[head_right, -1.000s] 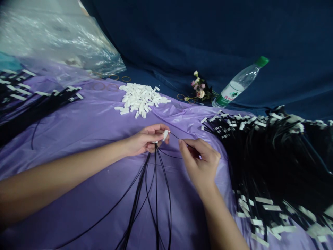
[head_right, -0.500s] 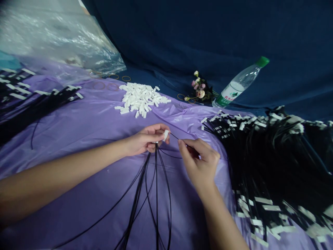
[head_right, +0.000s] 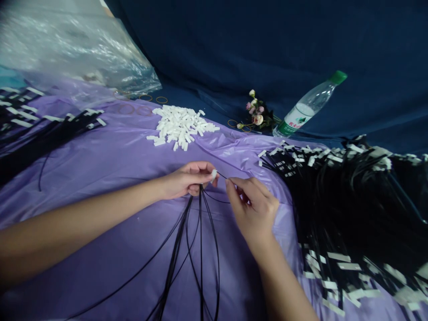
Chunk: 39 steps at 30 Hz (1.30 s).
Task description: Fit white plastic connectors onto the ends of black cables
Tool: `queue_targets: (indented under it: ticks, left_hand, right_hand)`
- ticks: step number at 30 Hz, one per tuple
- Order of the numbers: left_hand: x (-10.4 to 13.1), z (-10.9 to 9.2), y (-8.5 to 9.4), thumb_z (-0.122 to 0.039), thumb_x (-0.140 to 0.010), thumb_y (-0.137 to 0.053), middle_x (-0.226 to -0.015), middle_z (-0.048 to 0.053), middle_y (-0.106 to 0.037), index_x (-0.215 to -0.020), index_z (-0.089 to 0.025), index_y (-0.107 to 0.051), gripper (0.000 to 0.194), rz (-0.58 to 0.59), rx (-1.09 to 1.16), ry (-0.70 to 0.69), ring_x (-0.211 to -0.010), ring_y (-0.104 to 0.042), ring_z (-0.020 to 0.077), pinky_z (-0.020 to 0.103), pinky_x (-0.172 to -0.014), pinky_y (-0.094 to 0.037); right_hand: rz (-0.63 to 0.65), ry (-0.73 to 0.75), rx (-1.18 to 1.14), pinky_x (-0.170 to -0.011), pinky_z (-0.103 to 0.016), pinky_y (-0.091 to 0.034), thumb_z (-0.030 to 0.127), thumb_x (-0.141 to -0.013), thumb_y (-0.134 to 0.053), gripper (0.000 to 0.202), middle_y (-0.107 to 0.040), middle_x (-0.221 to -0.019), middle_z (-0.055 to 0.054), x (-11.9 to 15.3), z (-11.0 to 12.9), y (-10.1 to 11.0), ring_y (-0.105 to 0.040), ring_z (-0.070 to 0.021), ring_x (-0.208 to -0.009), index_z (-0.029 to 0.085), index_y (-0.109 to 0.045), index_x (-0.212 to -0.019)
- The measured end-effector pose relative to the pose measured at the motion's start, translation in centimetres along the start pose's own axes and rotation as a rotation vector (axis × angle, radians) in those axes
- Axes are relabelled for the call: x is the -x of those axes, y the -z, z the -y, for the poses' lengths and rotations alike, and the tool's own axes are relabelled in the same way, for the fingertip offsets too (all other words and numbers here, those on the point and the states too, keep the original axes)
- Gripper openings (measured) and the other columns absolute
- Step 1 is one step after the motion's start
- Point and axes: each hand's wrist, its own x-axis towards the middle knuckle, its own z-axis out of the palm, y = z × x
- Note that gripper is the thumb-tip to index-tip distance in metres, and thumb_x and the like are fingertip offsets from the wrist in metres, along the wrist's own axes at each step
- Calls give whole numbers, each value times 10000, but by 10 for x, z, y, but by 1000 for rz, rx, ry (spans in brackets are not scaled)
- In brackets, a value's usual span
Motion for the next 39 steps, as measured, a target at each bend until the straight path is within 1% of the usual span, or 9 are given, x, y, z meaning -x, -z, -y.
queue_targets:
  ticks: [13, 18, 22, 24, 25, 27, 30, 33, 39]
  left_hand:
    - [-1, 2, 0, -265, -796, -665, -742, -12, -591, -848, -161, -575, 147, -8, -33, -1, -431, -294, 3, 184, -416, -168]
    - [-1, 1, -1, -302, -812, -650, -781, -15, -582, -842, -168, -568, 160, -18, -23, -2, -428, -288, -3, 181, -417, -166]
    - [-1, 0, -3, -298, -798, -658, -799, -20, -578, -838, -175, -561, 162, -67, 19, -10, -425, -277, -4, 172, -405, -161]
    - [-1, -1, -4, -282, -788, -663, -803, -26, -570, -839, -176, -560, 156, -103, 63, -12, -424, -271, -4, 167, -395, -158]
    - [-1, -2, -4, -277, -786, -663, -809, -27, -567, -838, -176, -561, 153, -121, 84, -13, -423, -271, -4, 164, -390, -157]
    - [-2, -3, -3, -273, -788, -658, -818, -27, -563, -832, -172, -564, 144, -146, 113, -13, -418, -272, -8, 161, -380, -155]
    - [-3, -4, -2, -269, -799, -646, -830, -26, -561, -818, -167, -568, 130, -158, 131, -22, -412, -276, -11, 157, -367, -154]
    - [-4, -4, -1, -259, -801, -644, -826, -25, -551, -802, -157, -564, 129, -146, 135, -41, -411, -281, -14, 152, -360, -147]
    - [-4, -4, 0, -246, -805, -638, -812, -28, -546, -802, -155, -559, 121, -116, 146, -51, -414, -284, -13, 145, -359, -143]
  right_hand:
    - [5, 35, 0, -509, -226, -390, 137, -807, -641, 72, -560, -573, 28, -3, 2, 0, -479, -84, -497, 171, -674, -752]
    - [16, 44, 7, -518, -228, -417, 127, -808, -638, 70, -562, -585, 30, -3, 2, 0, -477, -85, -500, 180, -680, -791]
    - [-149, 177, 183, -628, -289, -491, 140, -757, -702, 179, -645, -796, -45, -3, 2, 3, -594, -158, -688, 197, -687, -926]
    - [-175, 293, 212, -679, -313, -504, 103, -713, -734, 252, -644, -824, -57, -1, 3, 8, -608, -180, -740, 197, -681, -941]
    - [-117, 348, 183, -685, -306, -506, 77, -708, -732, 264, -643, -810, -50, -1, 3, 10, -609, -172, -731, 193, -676, -939]
    - [88, 441, 106, -679, -279, -510, 44, -732, -699, 245, -657, -803, -38, 0, 2, 13, -614, -147, -711, 185, -667, -930]
    - [339, 508, 72, -694, -273, -513, 36, -788, -634, 198, -692, -853, -36, 1, 1, 13, -631, -140, -732, 178, -673, -919]
    - [387, 512, 34, -690, -275, -510, 49, -811, -617, 169, -705, -867, -40, 1, -1, 9, -635, -138, -737, 172, -682, -907]
    - [368, 536, -41, -652, -277, -511, 65, -839, -602, 148, -701, -874, -44, 2, -5, 6, -632, -137, -742, 178, -669, -907]
